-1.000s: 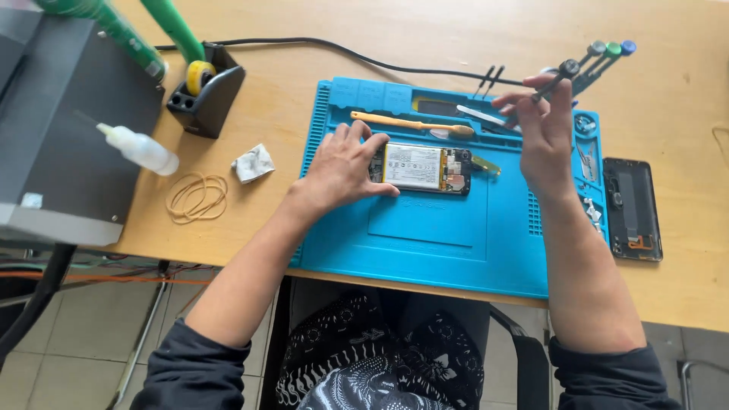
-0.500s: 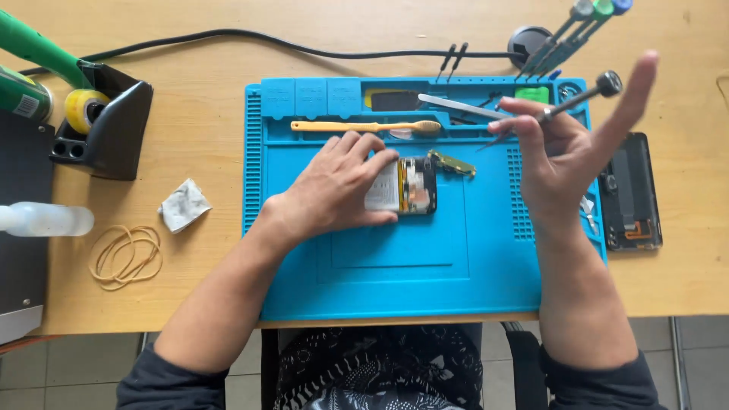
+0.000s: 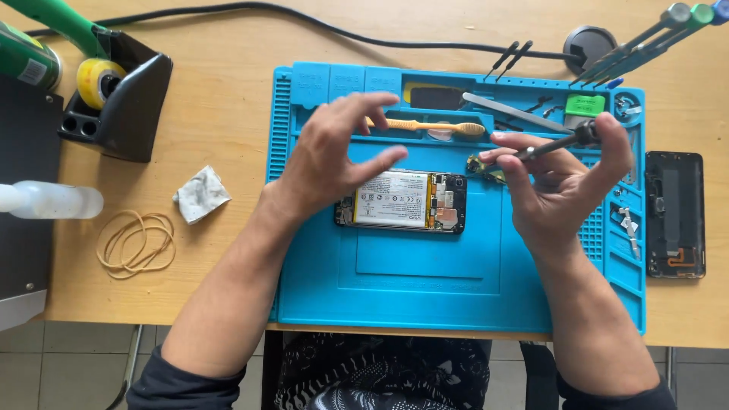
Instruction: The person disassembles a smartphone on a blue work mat, using tweezers to remove a small internal component and a screwdriver to unscrew parts of the device. The hands manipulate the phone and tools throughout the process.
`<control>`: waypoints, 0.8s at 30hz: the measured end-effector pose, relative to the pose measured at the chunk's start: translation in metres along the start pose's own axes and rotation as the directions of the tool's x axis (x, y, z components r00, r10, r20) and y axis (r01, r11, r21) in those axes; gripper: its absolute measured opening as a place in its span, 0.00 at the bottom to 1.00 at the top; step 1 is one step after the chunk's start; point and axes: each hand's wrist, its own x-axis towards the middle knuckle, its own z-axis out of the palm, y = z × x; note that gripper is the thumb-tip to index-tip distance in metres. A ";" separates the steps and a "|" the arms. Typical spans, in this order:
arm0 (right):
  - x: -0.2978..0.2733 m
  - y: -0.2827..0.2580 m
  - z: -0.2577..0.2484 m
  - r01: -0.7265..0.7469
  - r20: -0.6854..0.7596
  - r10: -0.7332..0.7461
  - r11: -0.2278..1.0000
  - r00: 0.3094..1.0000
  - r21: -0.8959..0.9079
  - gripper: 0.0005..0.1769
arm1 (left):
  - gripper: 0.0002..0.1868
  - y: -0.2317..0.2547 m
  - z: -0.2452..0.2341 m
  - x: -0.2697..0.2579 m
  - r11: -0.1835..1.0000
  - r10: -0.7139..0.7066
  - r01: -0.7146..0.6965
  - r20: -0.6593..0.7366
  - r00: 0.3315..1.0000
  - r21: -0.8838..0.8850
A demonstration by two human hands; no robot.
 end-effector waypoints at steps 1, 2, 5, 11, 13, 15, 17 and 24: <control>0.000 0.003 0.002 0.000 0.002 0.000 1.000 1.000 -0.001 0.43 | 0.27 -0.003 0.002 -0.001 1.000 -0.001 0.001 -0.002 1.000 -0.001; -0.001 0.005 0.004 0.004 0.035 -0.004 1.000 0.999 -0.001 0.44 | 0.25 -0.006 0.004 -0.002 1.000 -0.011 0.011 -0.030 0.999 0.007; 0.001 0.009 0.007 -0.001 0.070 0.002 1.000 0.998 -0.007 0.43 | 0.20 -0.009 0.006 -0.001 0.999 -0.034 0.034 -0.060 0.998 0.015; 0.002 0.009 0.008 -0.022 0.089 0.024 0.999 0.996 -0.029 0.40 | 0.16 -0.015 0.010 -0.002 0.998 -0.059 0.060 -0.067 0.996 0.011; 0.004 0.010 0.009 -0.018 0.101 0.021 0.999 0.995 -0.035 0.40 | 0.16 -0.014 0.009 0.000 0.998 -0.052 0.053 -0.073 0.996 0.022; 0.001 0.010 0.011 -0.038 0.091 0.040 0.999 0.995 -0.025 0.38 | 0.20 -0.011 0.008 -0.002 0.998 -0.060 0.061 -0.067 0.996 0.005; -0.001 0.011 0.013 -0.019 0.090 0.022 0.999 0.996 -0.031 0.39 | 0.22 -0.014 0.011 -0.003 0.998 -0.067 0.067 -0.082 0.994 -0.002; 0.004 0.001 0.009 -0.081 0.176 0.090 0.995 0.980 -0.061 0.36 | 0.22 -0.012 0.006 -0.003 0.992 -0.100 0.089 -0.124 0.987 -0.085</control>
